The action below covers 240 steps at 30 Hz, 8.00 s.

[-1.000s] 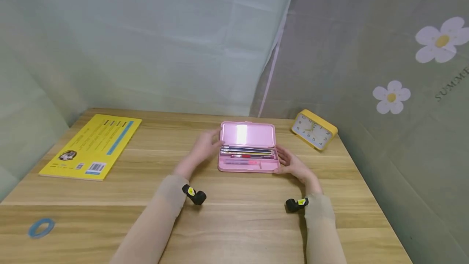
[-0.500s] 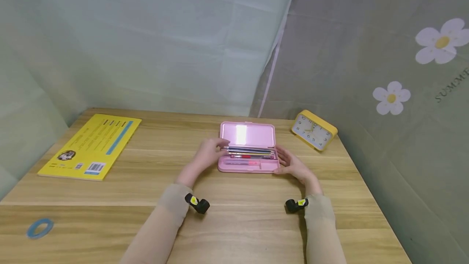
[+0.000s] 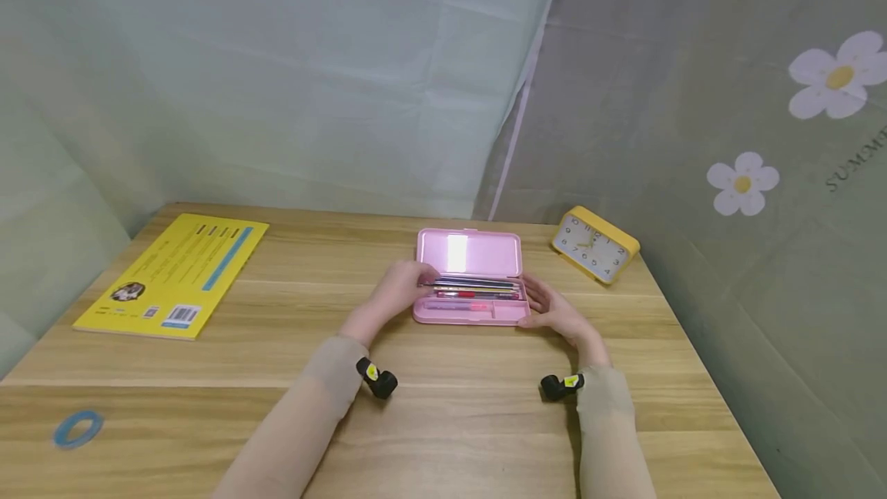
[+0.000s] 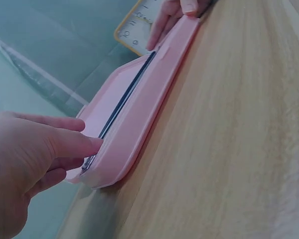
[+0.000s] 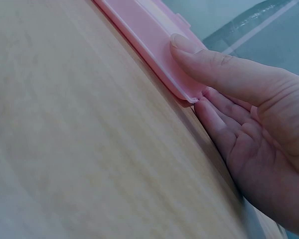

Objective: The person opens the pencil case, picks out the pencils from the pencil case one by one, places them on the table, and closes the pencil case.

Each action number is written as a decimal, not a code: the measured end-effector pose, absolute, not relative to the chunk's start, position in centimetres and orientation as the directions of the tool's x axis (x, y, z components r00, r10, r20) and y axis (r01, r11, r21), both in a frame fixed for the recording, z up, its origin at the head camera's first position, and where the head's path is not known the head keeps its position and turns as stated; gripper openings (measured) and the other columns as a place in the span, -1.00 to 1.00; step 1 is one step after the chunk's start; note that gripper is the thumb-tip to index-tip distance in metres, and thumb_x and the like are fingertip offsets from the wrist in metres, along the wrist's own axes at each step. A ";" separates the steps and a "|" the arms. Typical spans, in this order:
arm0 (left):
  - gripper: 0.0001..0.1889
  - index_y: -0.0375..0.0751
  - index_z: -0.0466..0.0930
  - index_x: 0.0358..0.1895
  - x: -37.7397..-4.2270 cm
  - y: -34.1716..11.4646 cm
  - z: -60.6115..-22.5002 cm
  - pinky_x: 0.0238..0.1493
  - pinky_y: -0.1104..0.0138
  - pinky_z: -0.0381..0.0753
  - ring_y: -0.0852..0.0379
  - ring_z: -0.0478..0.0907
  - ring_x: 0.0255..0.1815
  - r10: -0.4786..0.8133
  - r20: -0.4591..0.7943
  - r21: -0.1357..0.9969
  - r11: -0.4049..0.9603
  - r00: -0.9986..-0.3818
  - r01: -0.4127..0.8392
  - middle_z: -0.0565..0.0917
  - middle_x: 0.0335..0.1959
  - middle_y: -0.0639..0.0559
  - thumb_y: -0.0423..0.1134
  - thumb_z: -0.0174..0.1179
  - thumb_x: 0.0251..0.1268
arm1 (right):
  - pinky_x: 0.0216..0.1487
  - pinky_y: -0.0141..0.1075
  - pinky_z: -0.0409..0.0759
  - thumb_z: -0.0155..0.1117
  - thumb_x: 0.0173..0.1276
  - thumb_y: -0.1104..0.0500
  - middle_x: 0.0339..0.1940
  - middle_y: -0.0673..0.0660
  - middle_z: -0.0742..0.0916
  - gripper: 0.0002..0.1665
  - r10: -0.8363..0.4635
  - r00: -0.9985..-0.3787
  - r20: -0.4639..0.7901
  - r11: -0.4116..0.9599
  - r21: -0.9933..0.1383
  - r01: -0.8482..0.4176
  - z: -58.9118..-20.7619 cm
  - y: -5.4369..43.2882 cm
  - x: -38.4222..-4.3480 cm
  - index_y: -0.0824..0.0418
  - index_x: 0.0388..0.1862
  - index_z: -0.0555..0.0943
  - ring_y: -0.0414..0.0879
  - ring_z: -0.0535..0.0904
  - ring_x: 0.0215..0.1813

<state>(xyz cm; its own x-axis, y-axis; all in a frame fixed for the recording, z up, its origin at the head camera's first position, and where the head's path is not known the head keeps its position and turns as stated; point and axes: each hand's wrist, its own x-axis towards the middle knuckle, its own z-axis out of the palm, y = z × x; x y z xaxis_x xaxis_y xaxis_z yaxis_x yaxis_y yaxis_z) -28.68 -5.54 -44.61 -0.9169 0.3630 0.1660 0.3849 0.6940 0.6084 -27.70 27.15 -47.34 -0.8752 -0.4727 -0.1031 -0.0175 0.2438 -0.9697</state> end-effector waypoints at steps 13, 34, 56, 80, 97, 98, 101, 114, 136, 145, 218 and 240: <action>-0.80 -0.24 0.73 -0.18 -29.4 -4.9 -44.6 -0.06 0.24 0.69 0.06 0.66 -0.22 0.369 0.144 0.562 0.733 -0.918 0.383 0.75 -0.29 -0.05 -0.48 0.36 0.10 | 0.51 -0.16 0.16 0.44 0.13 0.38 0.61 0.30 0.05 0.21 -0.467 -0.878 -0.108 0.243 -0.970 -0.009 -47.4 27.2 -27.6 0.28 0.59 -0.12 0.22 0.02 0.59; -0.79 -0.25 0.73 -0.17 -29.1 -5.0 -44.1 -0.07 0.24 0.70 0.06 0.67 -0.24 0.380 0.153 0.541 0.740 -0.912 0.399 0.75 -0.29 -0.06 -0.46 0.36 0.09 | 0.53 -0.08 0.12 0.44 0.13 0.39 0.61 0.30 0.05 0.21 -0.470 -0.876 -0.110 0.243 -0.970 -0.008 -47.3 27.0 -27.6 0.27 0.59 -0.11 0.23 0.02 0.59; -0.80 -0.34 0.68 -0.12 -27.7 -6.8 -42.5 -0.05 0.22 0.70 0.01 0.66 -0.17 0.422 0.203 0.577 0.677 -0.884 0.456 0.73 -0.23 -0.13 -0.48 0.27 0.16 | 0.52 -0.08 0.12 0.45 0.12 0.38 0.61 0.30 0.05 0.22 -0.459 -0.880 -0.120 0.253 -0.967 0.000 -47.1 27.1 -27.5 0.26 0.59 -0.12 0.23 0.02 0.59; -0.80 -0.48 0.61 -0.11 -27.3 -17.1 -42.7 -0.08 0.00 0.63 -0.09 0.64 -0.23 0.412 0.397 0.577 0.583 -0.820 0.572 0.71 -0.33 -0.15 -0.52 0.27 0.19 | 0.52 -0.08 0.13 0.45 0.13 0.37 0.61 0.29 0.05 0.21 -0.462 -0.879 -0.113 0.246 -0.969 -0.005 -47.1 27.1 -27.5 0.26 0.60 -0.11 0.23 0.01 0.59; -0.73 -0.43 0.56 0.05 -25.8 -25.0 -45.2 -0.03 0.06 0.55 -0.10 0.58 -0.11 0.281 0.267 0.624 0.679 -0.922 0.387 0.70 -0.21 -0.17 -0.45 0.19 0.31 | 0.54 -0.06 0.09 0.44 0.14 0.37 0.61 0.30 0.05 0.21 -0.464 -0.879 -0.109 0.250 -0.968 -0.012 -47.1 27.2 -27.5 0.27 0.59 -0.11 0.24 0.01 0.59; -0.73 -0.42 0.56 0.07 -25.8 -25.2 -45.2 -0.01 0.05 0.55 -0.11 0.58 -0.09 0.272 0.247 0.633 0.681 -0.930 0.367 0.70 -0.19 -0.18 -0.43 0.18 0.33 | 0.53 -0.06 0.09 0.44 0.13 0.37 0.61 0.31 0.05 0.21 -0.463 -0.880 -0.107 0.249 -0.968 -0.014 -47.1 27.2 -27.5 0.27 0.59 -0.11 0.24 0.01 0.59; -0.71 -0.40 0.54 0.10 -25.9 -25.8 -45.4 0.06 0.00 0.54 -0.13 0.58 -0.04 0.257 0.203 0.651 0.685 -0.945 0.326 0.69 -0.13 -0.20 -0.40 0.16 0.35 | 0.53 -0.08 0.12 0.44 0.13 0.37 0.61 0.30 0.05 0.20 -0.461 -0.881 -0.106 0.250 -0.968 -0.015 -47.2 27.2 -27.5 0.27 0.59 -0.11 0.23 0.02 0.59; -0.74 -0.45 0.57 0.03 -27.2 -27.4 -46.2 -0.04 0.27 0.60 -0.09 0.62 -0.13 0.261 0.230 0.619 0.704 -0.938 0.348 0.71 -0.18 -0.22 -0.45 0.20 0.30 | 0.53 -0.07 0.11 0.45 0.13 0.36 0.61 0.29 0.04 0.21 -0.468 -0.877 -0.109 0.244 -0.970 -0.011 -47.2 27.2 -27.5 0.26 0.60 -0.11 0.23 0.01 0.59; -0.72 -0.47 0.55 0.04 -27.7 -28.1 -46.9 0.07 -0.10 0.56 -0.19 0.62 -0.10 0.268 0.198 0.593 0.733 -0.943 0.332 0.70 -0.17 -0.26 -0.46 0.21 0.29 | 0.53 -0.05 0.10 0.44 0.14 0.37 0.61 0.30 0.04 0.20 -0.468 -0.876 -0.115 0.250 -0.968 -0.007 -47.1 27.1 -27.5 0.27 0.59 -0.11 0.23 0.01 0.59; -0.66 -0.50 0.51 0.12 -27.4 -27.9 -46.7 0.11 -0.13 0.55 -0.25 0.62 -0.05 0.268 0.191 0.576 0.748 -0.944 0.329 0.70 -0.12 -0.32 -0.44 0.20 0.31 | 0.54 -0.04 0.09 0.45 0.13 0.36 0.61 0.30 0.05 0.21 -0.465 -0.878 -0.110 0.256 -0.967 -0.015 -47.3 27.1 -27.6 0.26 0.60 -0.10 0.23 0.01 0.59; -0.74 -0.32 0.71 -0.06 -30.1 -5.6 -44.5 0.10 0.16 0.65 -0.02 0.68 -0.04 0.510 0.167 0.492 0.698 -0.844 0.520 0.76 -0.12 -0.13 -0.46 0.33 0.15 | 0.52 -0.09 0.13 0.43 0.14 0.39 0.61 0.31 0.07 0.18 -0.445 -0.888 -0.116 0.255 -0.967 -0.002 -47.4 27.0 -27.6 0.29 0.59 -0.10 0.22 0.04 0.58; -0.73 -0.31 0.69 -0.04 -30.2 -5.1 -44.7 0.03 0.17 0.68 0.00 0.67 -0.12 0.479 0.147 0.483 0.728 -0.865 0.486 0.75 -0.18 -0.12 -0.43 0.33 0.17 | 0.53 -0.06 0.10 0.41 0.15 0.42 0.59 0.37 0.05 0.18 -0.465 -0.881 -0.092 0.246 -0.969 -0.028 -47.4 27.2 -27.6 0.34 0.58 -0.12 0.27 0.02 0.58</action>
<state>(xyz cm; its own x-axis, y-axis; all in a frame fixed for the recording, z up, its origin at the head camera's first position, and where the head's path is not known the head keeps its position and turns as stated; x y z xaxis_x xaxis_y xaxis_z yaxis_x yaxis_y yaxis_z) -30.17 -5.11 -44.65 -0.8653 0.4793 0.1469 0.4856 0.7285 0.4833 -27.58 27.19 -47.42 -0.8806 -0.4648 -0.0925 -0.0278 0.2455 -0.9690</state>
